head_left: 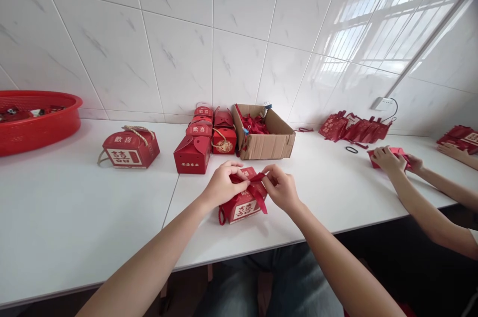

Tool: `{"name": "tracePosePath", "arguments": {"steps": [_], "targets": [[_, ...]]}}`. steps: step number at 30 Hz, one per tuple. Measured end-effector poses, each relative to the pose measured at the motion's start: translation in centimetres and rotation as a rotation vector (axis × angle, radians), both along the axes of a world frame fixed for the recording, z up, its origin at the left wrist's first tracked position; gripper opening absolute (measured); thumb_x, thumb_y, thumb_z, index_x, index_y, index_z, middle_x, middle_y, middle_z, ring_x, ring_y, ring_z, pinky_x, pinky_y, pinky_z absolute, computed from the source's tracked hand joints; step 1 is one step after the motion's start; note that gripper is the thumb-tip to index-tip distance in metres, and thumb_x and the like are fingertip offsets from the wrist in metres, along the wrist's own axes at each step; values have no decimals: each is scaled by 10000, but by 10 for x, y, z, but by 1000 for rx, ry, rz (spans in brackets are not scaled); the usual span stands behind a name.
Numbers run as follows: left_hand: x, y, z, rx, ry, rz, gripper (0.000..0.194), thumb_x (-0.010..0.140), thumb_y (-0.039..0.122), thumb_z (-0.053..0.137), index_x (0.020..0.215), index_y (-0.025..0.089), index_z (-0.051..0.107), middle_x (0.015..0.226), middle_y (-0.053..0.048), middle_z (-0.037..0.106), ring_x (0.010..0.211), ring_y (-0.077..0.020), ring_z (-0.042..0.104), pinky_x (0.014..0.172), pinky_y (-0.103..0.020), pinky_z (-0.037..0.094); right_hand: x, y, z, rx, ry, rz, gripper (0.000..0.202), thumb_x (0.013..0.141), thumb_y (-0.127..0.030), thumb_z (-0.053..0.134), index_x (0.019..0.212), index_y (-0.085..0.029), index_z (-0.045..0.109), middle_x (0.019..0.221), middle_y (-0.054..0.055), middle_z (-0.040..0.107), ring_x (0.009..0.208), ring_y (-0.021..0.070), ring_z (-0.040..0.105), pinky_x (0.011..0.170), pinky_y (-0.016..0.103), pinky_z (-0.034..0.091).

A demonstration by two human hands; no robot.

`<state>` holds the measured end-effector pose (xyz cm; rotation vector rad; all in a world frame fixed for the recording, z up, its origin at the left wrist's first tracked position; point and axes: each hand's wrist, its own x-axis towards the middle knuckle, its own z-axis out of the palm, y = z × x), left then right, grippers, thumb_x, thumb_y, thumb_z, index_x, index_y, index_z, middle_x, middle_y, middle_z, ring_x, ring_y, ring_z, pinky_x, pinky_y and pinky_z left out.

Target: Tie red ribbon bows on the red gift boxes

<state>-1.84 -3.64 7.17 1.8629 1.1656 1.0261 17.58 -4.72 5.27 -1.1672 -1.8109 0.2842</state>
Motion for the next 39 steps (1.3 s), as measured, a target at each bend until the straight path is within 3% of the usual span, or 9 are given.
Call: {"name": "tracePosePath", "arguments": {"steps": [11, 15, 18, 21, 25, 29, 33, 35, 39], "targets": [[1, 1, 1, 69, 57, -29, 85, 712, 277, 633, 688, 202, 663, 1148, -73, 612, 1150, -273, 540, 977, -365, 425, -1, -2, -6, 31, -10, -25, 130, 776, -177, 442, 879, -236, 495, 533, -71, 415, 469, 103, 408, 494, 208, 367], [-4, 0, 9, 8, -60, -44, 239, 766, 412, 615, 901, 216, 604, 1074, -52, 626, 1020, -233, 592, 877, -347, 476, -3, -2, -5, 0, 35, -9, 169, 765, -167, 445, 914, -222, 502, 532, -78, 399, 468, 99, 398, 493, 207, 364], [-10, 0, 16, -16, -103, 9, 296, 808, 503, 549, 886, 217, 547, 1008, -32, 622, 936, -205, 598, 807, -319, 485, -3, -2, -2, -55, 71, 17, 219, 771, -177, 458, 979, -203, 521, 542, -75, 415, 480, 100, 415, 501, 214, 370], [-14, 2, 20, -43, -24, 42, 323, 782, 518, 574, 767, 198, 533, 996, -40, 622, 924, -213, 589, 803, -319, 472, -3, -2, 3, -159, 75, 69, 264, 783, -200, 474, 1033, -188, 560, 549, -64, 433, 496, 104, 427, 510, 225, 372], [-17, 4, 19, -132, 24, 25, 352, 735, 532, 618, 711, 185, 560, 1011, -61, 630, 941, -241, 593, 785, -327, 478, -1, -1, 14, -418, 188, 251, 182, 797, -282, 519, 932, -174, 573, 600, -27, 538, 524, 112, 480, 513, 237, 381], [-24, 9, 17, -137, 42, -45, 310, 739, 500, 625, 769, 193, 594, 1045, -62, 628, 970, -253, 597, 803, -345, 485, 5, 0, 33, -665, 307, 413, 193, 776, -346, 597, 822, -180, 509, 578, -40, 537, 514, 94, 477, 495, 213, 337], [-32, 14, 19, -84, 37, -150, 233, 733, 401, 642, 846, 197, 625, 1097, -64, 621, 1035, -251, 584, 868, -353, 473, 11, 0, 46, -806, 269, 513, 278, 732, -366, 675, 830, -194, 480, 612, -44, 536, 546, 87, 472, 481, 198, 257], [-34, 14, 21, -92, 30, -125, 245, 721, 403, 653, 844, 193, 634, 1122, -71, 619, 1027, -249, 589, 865, -349, 477, 7, 1, 46, -779, 239, 473, 325, 730, -430, 679, 789, -192, 468, 639, -38, 516, 561, 86, 457, 486, 203, 263], [-32, 12, 24, -95, 4, -81, 285, 718, 449, 660, 828, 187, 639, 1101, -75, 638, 972, -239, 609, 811, -325, 495, -10, 3, 34, -604, 195, 170, 466, 760, -614, 560, 652, -187, 408, 603, -36, 418, 543, 87, 396, 483, 219, 287]]}}
